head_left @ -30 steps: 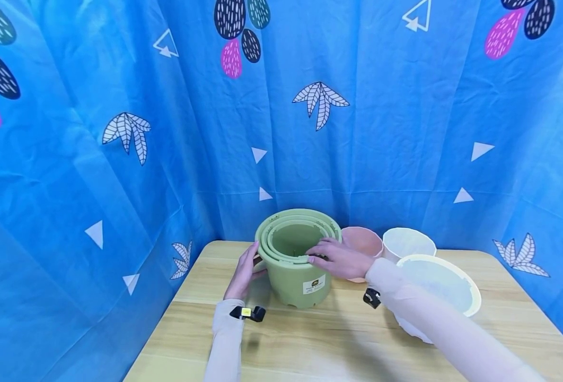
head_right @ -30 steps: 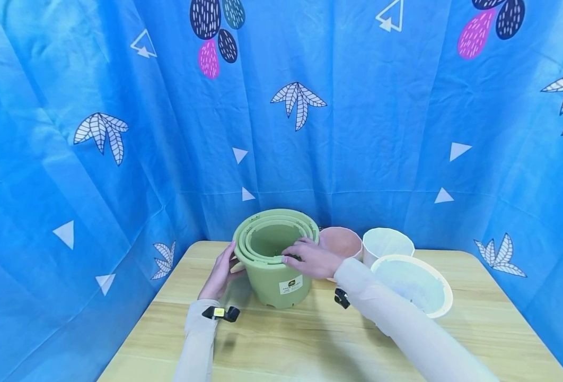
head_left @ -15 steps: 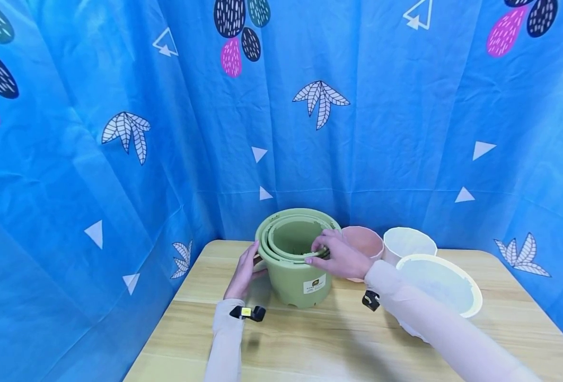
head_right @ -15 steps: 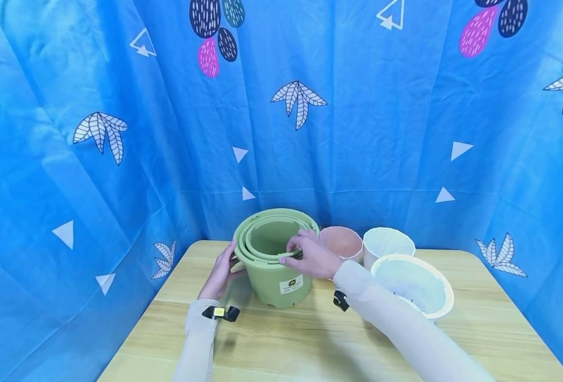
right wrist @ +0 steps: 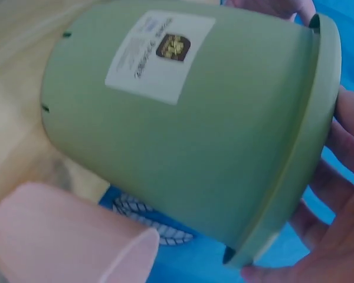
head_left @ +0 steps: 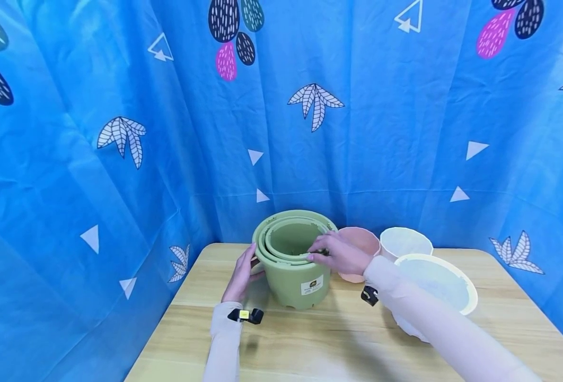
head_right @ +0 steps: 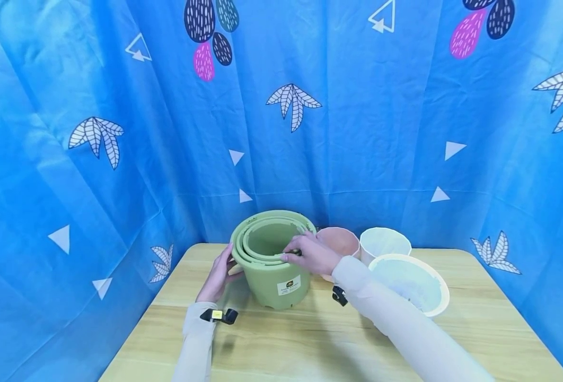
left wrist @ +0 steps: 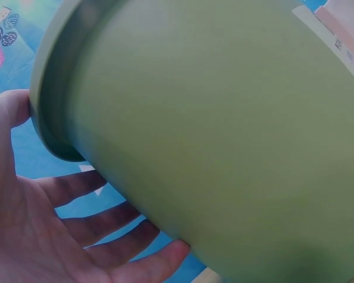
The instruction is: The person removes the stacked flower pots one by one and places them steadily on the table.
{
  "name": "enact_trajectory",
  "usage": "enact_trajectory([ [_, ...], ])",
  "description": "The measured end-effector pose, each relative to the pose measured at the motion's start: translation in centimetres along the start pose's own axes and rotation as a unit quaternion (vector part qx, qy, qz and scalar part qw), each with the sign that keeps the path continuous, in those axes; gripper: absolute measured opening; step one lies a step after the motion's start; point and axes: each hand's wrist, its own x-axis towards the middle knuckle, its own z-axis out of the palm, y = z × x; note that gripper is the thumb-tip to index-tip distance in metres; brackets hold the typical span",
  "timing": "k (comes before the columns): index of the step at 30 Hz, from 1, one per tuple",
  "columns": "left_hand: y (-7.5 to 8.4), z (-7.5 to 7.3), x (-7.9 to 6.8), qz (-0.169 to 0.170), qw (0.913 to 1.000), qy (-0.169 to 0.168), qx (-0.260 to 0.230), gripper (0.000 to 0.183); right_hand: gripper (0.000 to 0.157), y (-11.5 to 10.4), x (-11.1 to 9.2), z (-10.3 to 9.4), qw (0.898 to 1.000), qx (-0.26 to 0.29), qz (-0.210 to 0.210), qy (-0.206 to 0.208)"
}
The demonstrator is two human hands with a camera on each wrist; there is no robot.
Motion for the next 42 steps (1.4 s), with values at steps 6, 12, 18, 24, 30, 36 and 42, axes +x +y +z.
enact_trajectory([
  [6,-0.1,0.0,0.0,-0.004,1.0000,0.002,0.001,0.072,0.014,-0.2,0.8,-0.6,0.999,0.002,-0.029,-0.027],
  [12,-0.2,0.1,-0.1,-0.001,1.0000,0.002,0.001,0.071,0.021,-0.9,1.0,-0.5,0.998,-0.047,-0.021,-0.039],
  [18,-0.2,0.0,0.0,-0.002,1.0000,-0.001,-0.005,0.070,0.021,-1.0,0.7,0.1,0.998,-0.062,-0.004,-0.006],
  [24,-0.2,-0.1,0.0,-0.001,1.0000,-0.006,-0.004,0.070,0.022,-0.6,0.6,0.8,0.994,-0.052,-0.036,0.086],
  [30,-0.3,-0.3,-0.1,-0.001,1.0000,-0.004,0.003,0.072,0.017,-0.2,0.6,1.4,0.991,-0.015,-0.026,0.129],
  [36,-0.4,-0.3,-0.1,0.004,0.9999,-0.001,0.011,0.074,0.018,0.1,0.5,1.7,0.988,0.022,0.004,0.153],
  [42,-0.2,-0.1,0.1,0.001,1.0000,0.000,0.003,0.073,0.022,0.1,0.9,2.0,0.978,0.049,0.057,0.195],
])
